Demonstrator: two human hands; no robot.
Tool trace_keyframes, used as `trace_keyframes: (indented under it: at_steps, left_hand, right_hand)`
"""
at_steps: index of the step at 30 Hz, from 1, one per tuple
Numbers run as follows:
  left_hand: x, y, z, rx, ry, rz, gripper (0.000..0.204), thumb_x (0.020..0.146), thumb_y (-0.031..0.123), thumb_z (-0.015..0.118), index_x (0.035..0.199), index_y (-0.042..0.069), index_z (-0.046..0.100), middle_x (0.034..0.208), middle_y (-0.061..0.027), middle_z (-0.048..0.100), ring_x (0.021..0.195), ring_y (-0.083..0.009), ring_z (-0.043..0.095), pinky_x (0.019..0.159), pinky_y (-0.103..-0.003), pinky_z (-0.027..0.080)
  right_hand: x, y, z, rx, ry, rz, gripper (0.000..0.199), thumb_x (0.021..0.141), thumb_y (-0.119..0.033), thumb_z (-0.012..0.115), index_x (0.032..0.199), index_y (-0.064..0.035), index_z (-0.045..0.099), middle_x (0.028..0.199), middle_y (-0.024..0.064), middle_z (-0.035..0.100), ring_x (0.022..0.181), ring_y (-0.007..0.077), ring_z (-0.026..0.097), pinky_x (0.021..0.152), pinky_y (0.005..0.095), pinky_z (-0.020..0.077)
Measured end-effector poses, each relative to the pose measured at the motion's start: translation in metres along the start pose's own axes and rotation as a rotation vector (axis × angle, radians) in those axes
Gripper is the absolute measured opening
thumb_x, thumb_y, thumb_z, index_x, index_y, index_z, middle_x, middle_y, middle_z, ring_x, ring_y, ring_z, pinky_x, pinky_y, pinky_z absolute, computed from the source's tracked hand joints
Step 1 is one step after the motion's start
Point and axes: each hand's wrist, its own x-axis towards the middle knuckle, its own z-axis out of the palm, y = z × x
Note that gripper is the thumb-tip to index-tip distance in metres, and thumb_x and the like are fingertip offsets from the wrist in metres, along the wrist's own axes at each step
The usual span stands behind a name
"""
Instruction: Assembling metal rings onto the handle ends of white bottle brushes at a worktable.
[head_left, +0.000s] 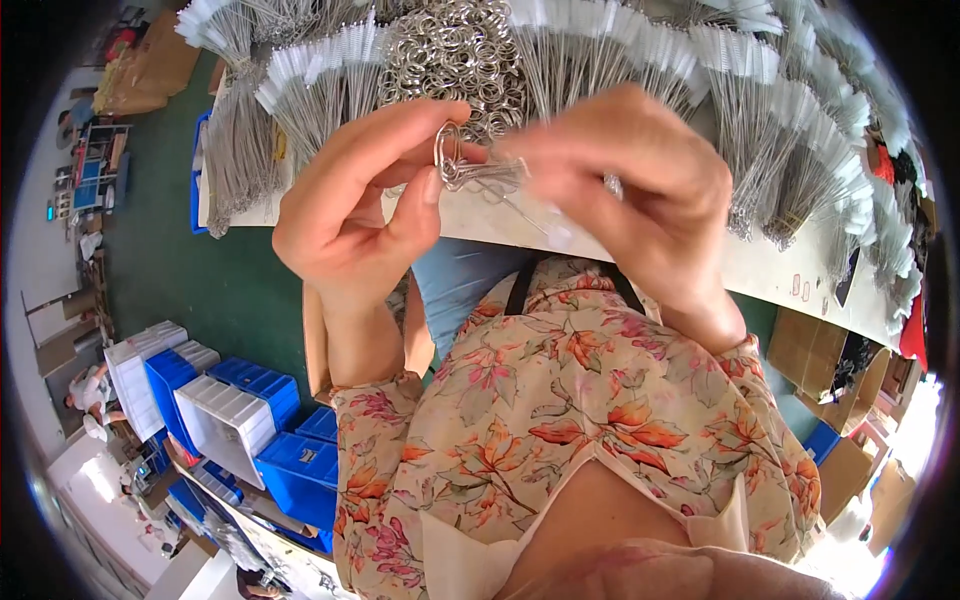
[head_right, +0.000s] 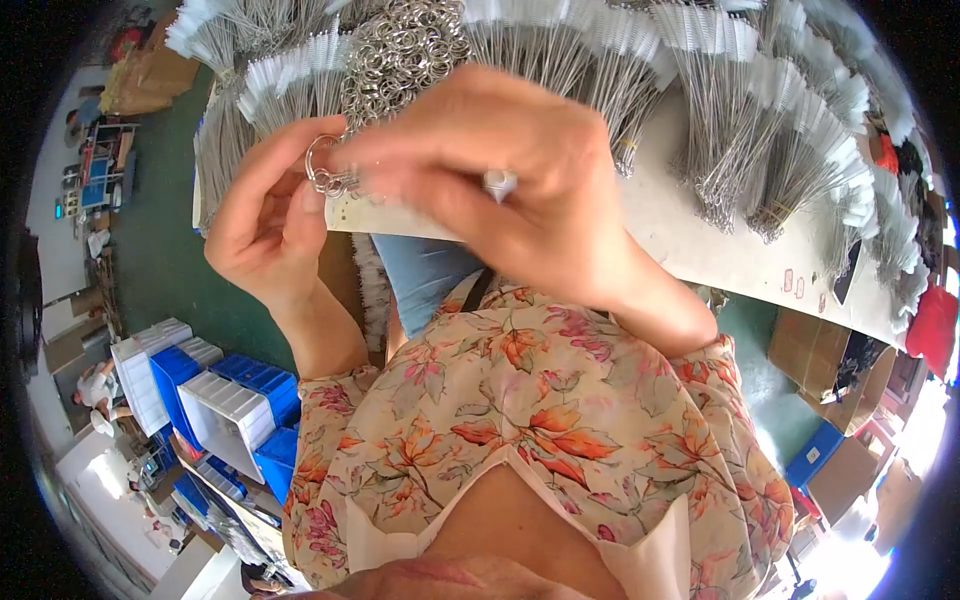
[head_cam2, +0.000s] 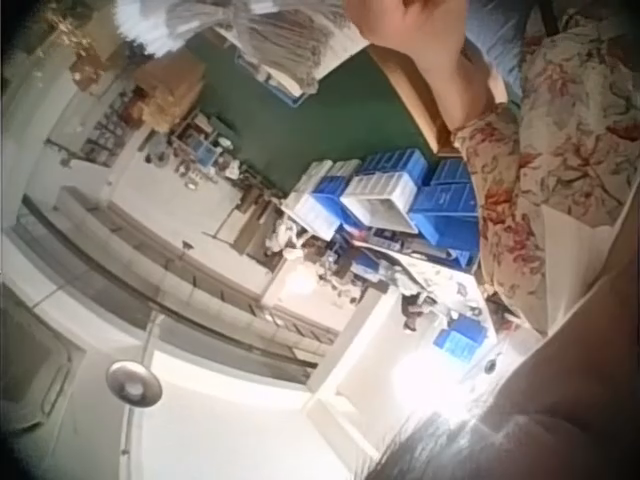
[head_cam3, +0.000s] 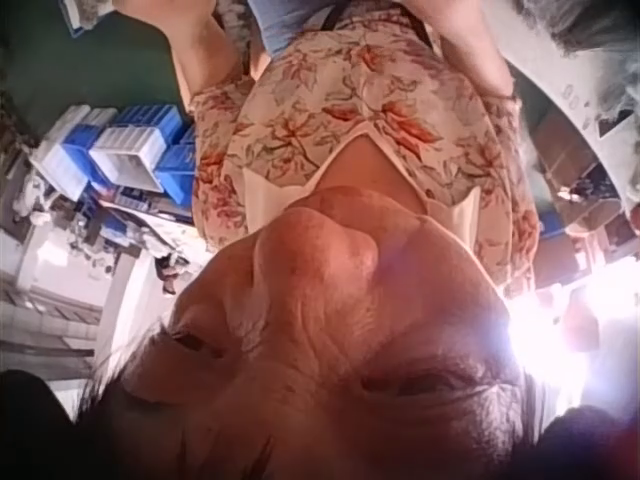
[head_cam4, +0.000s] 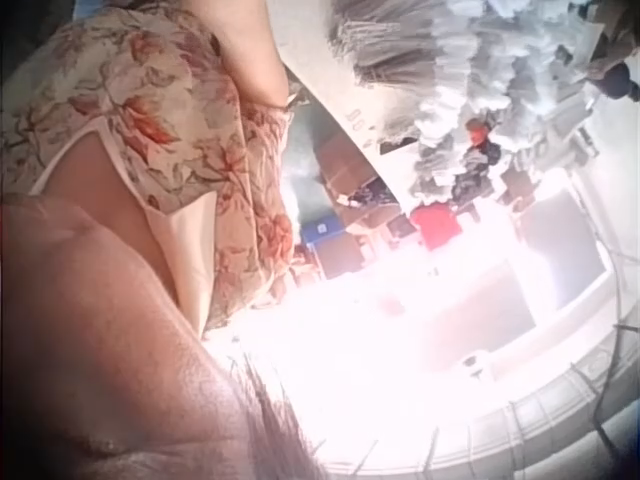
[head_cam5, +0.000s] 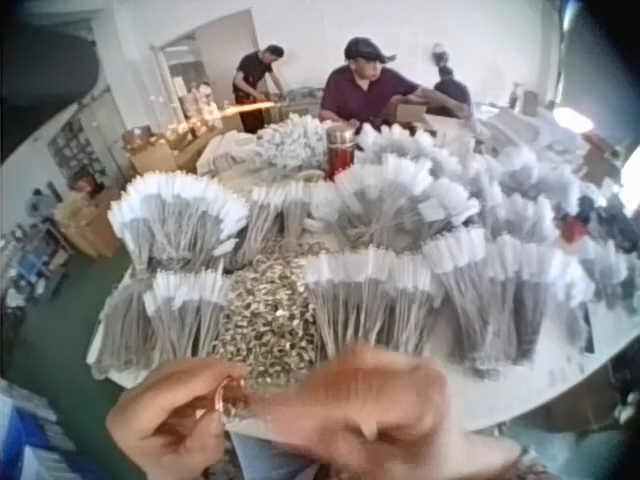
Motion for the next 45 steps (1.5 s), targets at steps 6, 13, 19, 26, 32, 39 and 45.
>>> trace_keyframes:
  at_steps: [6,13,19,26,32,39,45]
  left_hand:
    - [0.001,0.011,0.008,0.156,-0.022,-0.071,0.032,0.073,-0.013,0.056,0.105,-0.009,0.057,0.101,-0.0209,0.060,0.085,-0.0192,0.062,0.070,-0.026,0.053]
    - [-0.001,0.008,0.011,0.185,0.013,-0.170,0.033,0.073,-0.015,0.055,0.105,-0.008,0.058,0.102,-0.0201,0.060,0.079,-0.0150,0.061,0.068,-0.023,0.052]
    - [0.005,0.004,0.016,0.153,0.096,-0.086,0.029,0.074,-0.013,0.056,0.103,-0.008,0.060,0.101,-0.0183,0.060,0.076,-0.0140,0.060,0.065,-0.022,0.051]
    - [0.007,0.003,-0.005,0.204,-0.030,-0.282,0.015,0.083,0.003,0.059,0.096,-0.003,0.059,0.082,-0.0063,0.057,0.061,-0.0100,0.052,0.054,-0.021,0.042]
    - [0.011,0.012,-0.007,-0.206,0.000,-0.688,0.014,0.089,0.011,0.053,0.100,0.002,0.057,0.075,-0.0044,0.055,0.052,-0.0073,0.044,0.045,-0.020,0.034]
    - [-0.009,0.009,-0.041,-0.492,-0.009,-0.808,0.016,0.089,0.016,0.054,0.100,0.006,0.059,0.077,-0.0014,0.058,0.054,-0.0052,0.046,0.049,-0.018,0.037]
    - [-0.025,0.025,-0.043,0.365,-0.089,-0.450,0.021,0.090,0.016,0.053,0.096,-0.003,0.060,0.080,-0.0039,0.060,0.065,-0.0079,0.052,0.058,-0.020,0.042]
  right_hand:
    - [0.010,0.022,0.011,-0.362,0.318,-0.129,0.015,0.072,0.003,0.068,0.087,-0.0001,0.065,0.083,0.0081,0.062,0.071,0.0135,0.060,0.060,0.0219,0.0488]
    - [0.005,0.029,0.011,-0.354,0.272,-0.054,0.014,0.073,0.001,0.068,0.087,-0.0005,0.065,0.082,0.0077,0.062,0.072,0.0139,0.060,0.061,0.0231,0.0489]
    - [0.003,0.036,0.011,-0.269,0.321,-0.017,0.010,0.072,-0.003,0.069,0.082,-0.0044,0.065,0.076,0.0059,0.061,0.067,0.0180,0.059,0.062,0.0265,0.0476]
    - [0.003,0.034,0.004,-0.021,0.218,0.250,0.011,0.074,-0.003,0.069,0.084,-0.0031,0.065,0.077,0.0042,0.061,0.070,0.0115,0.057,0.063,0.0242,0.0462]
    - [0.007,0.034,0.008,0.228,0.177,0.459,0.008,0.077,-0.003,0.067,0.084,-0.0021,0.064,0.075,0.0000,0.060,0.065,0.0061,0.054,0.055,0.0204,0.0440]
    - [0.016,0.035,0.025,0.316,0.083,0.554,0.005,0.078,-0.004,0.066,0.082,-0.0014,0.063,0.072,0.0006,0.060,0.062,0.0049,0.055,0.049,0.0180,0.0421]
    - [0.022,0.043,0.047,0.430,0.050,0.543,0.004,0.078,-0.003,0.066,0.079,-0.0018,0.063,0.073,0.0013,0.060,0.063,0.0054,0.055,0.050,0.0185,0.0432]
